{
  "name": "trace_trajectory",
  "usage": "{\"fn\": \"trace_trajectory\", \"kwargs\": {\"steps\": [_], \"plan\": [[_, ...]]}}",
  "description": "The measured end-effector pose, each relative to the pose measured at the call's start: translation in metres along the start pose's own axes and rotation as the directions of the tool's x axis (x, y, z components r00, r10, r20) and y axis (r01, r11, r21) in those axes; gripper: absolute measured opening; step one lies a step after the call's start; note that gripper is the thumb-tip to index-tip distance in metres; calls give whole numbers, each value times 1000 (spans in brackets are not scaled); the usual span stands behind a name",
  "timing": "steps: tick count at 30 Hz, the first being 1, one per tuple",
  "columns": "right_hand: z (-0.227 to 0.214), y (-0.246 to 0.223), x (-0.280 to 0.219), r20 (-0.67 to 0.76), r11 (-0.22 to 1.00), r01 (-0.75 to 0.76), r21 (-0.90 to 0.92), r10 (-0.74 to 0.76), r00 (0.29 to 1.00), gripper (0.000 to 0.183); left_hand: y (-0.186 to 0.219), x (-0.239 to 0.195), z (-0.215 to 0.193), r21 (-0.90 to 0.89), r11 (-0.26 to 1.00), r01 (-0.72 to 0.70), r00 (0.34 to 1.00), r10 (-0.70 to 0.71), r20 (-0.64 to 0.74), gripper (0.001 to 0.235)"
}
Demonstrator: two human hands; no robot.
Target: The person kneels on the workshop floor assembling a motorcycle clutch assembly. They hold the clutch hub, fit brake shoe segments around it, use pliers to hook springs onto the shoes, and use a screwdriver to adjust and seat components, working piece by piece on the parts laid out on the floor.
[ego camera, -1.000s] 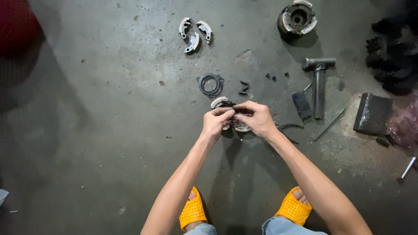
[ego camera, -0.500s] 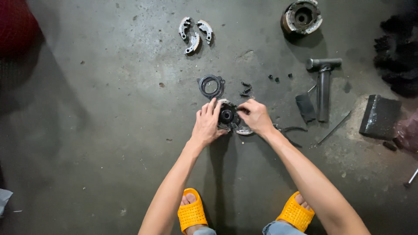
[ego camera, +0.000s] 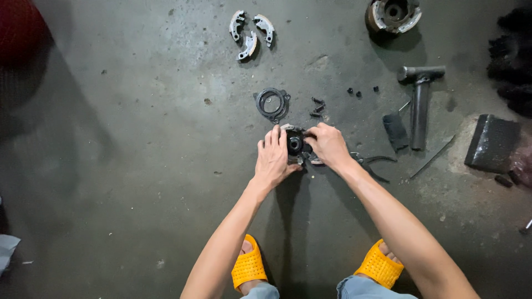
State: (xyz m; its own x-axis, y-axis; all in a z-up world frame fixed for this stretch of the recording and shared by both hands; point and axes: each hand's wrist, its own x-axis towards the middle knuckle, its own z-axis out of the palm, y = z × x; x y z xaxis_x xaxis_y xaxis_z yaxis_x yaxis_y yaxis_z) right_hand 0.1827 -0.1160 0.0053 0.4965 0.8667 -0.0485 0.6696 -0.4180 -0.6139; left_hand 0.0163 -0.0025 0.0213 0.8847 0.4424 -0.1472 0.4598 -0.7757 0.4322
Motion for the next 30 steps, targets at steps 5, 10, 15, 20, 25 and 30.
{"fn": "trace_trajectory", "kwargs": {"steps": [5, 10, 15, 20, 25, 30], "plan": [[-65, -23, -8, 39, 949, -300, -95, 305, 952, 39, 12, 15, -22, 75, 995, -58, 996, 52, 79, 134], [-77, 3, -25, 464, 516, -761, 393, 603, 649, 43, 1, 14, 0, 105, 988, -112, 993, 108, 49, 122], [-46, 37, -24, 219, 402, -398, 825, 421, 880, 47, -5, 14, 1, -10, 993, -120, 991, 119, -54, 113], [-15, 30, -25, 271, 636, -463, 617, 381, 884, 35, 8, -1, -1, -219, 968, -123, 981, 86, -173, 112], [-54, 11, -34, 516, 0, -529, 849, 217, 829, 38, 50, -13, -58, -443, 837, -320, 929, 185, -322, 112], [-69, 6, -44, 517, -563, -478, 674, -102, 850, 57, 67, -1, -89, -484, 764, -427, 898, 292, -331, 139]]}}
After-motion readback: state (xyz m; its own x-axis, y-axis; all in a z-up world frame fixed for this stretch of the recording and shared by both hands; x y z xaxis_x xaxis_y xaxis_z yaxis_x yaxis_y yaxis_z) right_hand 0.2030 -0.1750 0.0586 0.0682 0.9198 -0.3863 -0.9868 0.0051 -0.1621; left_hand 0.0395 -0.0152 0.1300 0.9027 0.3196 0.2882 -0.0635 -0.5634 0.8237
